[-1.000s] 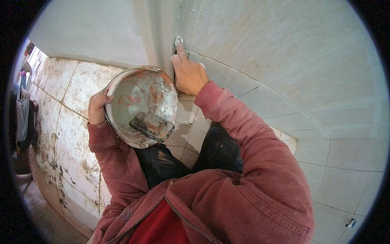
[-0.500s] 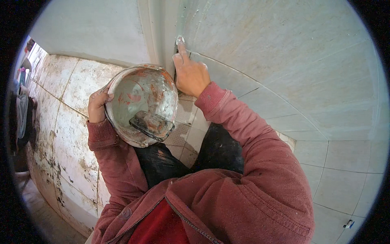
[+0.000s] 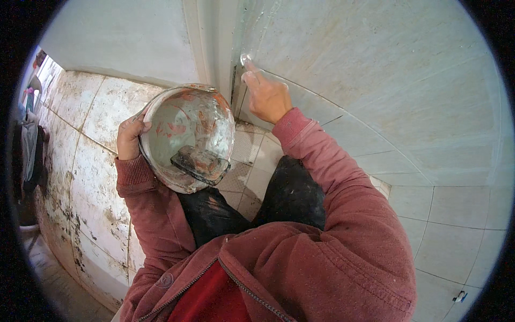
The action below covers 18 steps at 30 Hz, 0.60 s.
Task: Applying grout or joint compound to wall tile seams using a trowel and fingers.
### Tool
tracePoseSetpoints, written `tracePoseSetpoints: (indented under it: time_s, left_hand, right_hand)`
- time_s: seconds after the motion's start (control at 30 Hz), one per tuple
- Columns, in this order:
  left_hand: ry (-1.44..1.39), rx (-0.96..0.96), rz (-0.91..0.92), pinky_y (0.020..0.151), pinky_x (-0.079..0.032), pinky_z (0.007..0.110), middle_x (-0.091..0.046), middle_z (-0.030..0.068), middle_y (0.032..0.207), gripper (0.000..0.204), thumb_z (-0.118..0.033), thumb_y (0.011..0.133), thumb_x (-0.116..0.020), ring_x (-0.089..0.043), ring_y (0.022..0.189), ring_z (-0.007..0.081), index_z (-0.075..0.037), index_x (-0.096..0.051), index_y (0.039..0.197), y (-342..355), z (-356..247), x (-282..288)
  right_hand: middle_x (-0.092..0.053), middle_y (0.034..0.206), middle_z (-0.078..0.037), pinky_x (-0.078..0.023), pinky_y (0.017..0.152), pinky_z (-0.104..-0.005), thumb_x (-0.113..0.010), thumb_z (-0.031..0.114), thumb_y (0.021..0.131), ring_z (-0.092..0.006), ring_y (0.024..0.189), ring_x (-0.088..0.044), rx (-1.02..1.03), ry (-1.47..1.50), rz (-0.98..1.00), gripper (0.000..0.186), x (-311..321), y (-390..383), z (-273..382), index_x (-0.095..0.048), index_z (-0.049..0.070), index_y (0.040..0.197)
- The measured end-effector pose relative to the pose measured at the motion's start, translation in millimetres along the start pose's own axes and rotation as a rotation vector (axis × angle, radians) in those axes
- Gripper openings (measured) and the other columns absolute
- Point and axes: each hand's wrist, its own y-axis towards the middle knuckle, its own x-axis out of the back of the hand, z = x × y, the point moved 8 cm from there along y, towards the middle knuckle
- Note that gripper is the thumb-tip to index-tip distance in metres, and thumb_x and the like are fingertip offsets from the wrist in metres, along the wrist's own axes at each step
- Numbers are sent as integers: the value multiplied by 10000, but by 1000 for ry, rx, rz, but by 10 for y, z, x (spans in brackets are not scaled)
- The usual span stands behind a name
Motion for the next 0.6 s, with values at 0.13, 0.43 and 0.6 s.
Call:
tracePoseSetpoints:
  time_s: [0.13,0.43,0.6]
  left_hand:
    - [41,5,23,735,-435,259,-567,153,932,468,-42,651,-451,-558,774,180,123,-462,1089,6,-4,-35]
    - [50,0,-4,706,-470,274,-578,171,909,433,-11,658,-441,-587,753,210,147,-460,1060,-45,-80,-74]
    - [54,-10,-4,711,-469,273,-577,178,902,439,-17,654,-440,-588,751,214,150,-456,1060,-4,-32,-26]
  right_hand:
    - [-464,1186,-60,-455,500,-390,-487,44,656,-275,590,-575,13,7,84,253,-323,-137,-50,-479,91,905]
    - [-281,1259,-264,-454,543,-416,-508,29,629,-330,681,-564,-54,125,85,329,-627,-102,139,-420,37,946]
    - [-285,1265,-253,-452,544,-418,-551,90,647,-326,632,-564,-128,46,275,308,-1040,-274,100,-427,48,926]
